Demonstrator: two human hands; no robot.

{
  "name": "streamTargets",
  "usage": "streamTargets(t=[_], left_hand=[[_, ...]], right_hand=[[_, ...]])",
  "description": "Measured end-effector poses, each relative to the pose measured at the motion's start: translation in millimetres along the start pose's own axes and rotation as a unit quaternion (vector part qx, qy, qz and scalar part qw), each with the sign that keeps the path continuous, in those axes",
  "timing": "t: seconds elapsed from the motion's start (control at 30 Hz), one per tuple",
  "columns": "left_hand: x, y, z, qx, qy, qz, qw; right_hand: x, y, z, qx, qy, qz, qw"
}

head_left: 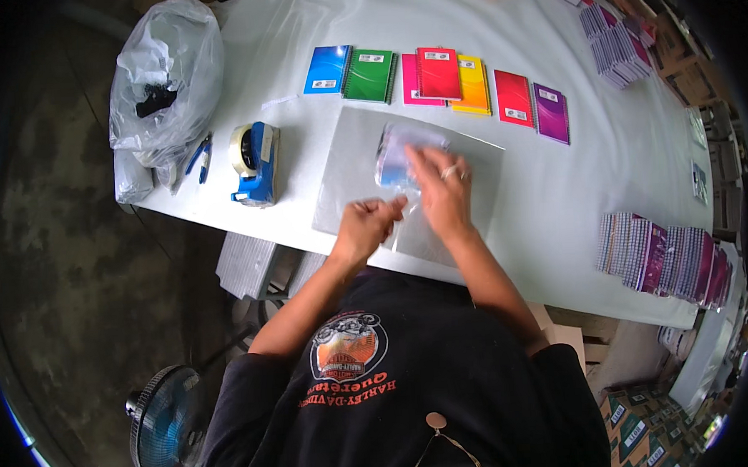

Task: The person packs colorful spiral-bound notebooks into clear plastic bags. They place a stack of notebooks into a bag, seal it with tape from a dispenser, and then place the packaged unit aside. The process is repeated for multiple sets of notebooks.

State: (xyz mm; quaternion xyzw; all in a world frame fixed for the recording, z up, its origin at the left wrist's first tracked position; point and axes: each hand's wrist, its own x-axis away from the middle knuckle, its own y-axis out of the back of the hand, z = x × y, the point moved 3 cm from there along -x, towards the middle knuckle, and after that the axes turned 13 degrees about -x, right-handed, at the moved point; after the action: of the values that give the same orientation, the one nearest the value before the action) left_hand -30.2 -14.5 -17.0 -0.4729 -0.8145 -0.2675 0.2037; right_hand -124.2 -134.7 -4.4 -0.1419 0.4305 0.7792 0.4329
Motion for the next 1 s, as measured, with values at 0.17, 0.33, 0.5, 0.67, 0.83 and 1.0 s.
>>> streamTargets(t=[0.17,0.33,0.5,0.67,0.83,1.0], left_hand=[[9,-3,22,0.061,-0.064,-0.027,0.996],[24,41,-90,0.199,-0.342,0.024,0.918],[-7,31,-59,0.072,-0.145,-0.019,0.987],[-25,28,-30,0.056,0.010,0.000,0.998],[-23,39,-34,-0.004,0.004,0.053,0.999],[-30,30,-18,0.015,-0.084,0.037,0.996]], right_hand=[[-24,7,-43,-0.057,-0.010,-0.051,0.997],[-4,-22,-6,-0.008,0.102,-0.003,0.995],[3,-23,5,-0.058,0.045,-0.022,0.997],[9,-23,4,-0.063,0.039,-0.023,0.997],[6,-22,7,-0.059,0.038,-0.019,0.997],[1,-17,11,-0.005,0.014,0.053,0.998]])
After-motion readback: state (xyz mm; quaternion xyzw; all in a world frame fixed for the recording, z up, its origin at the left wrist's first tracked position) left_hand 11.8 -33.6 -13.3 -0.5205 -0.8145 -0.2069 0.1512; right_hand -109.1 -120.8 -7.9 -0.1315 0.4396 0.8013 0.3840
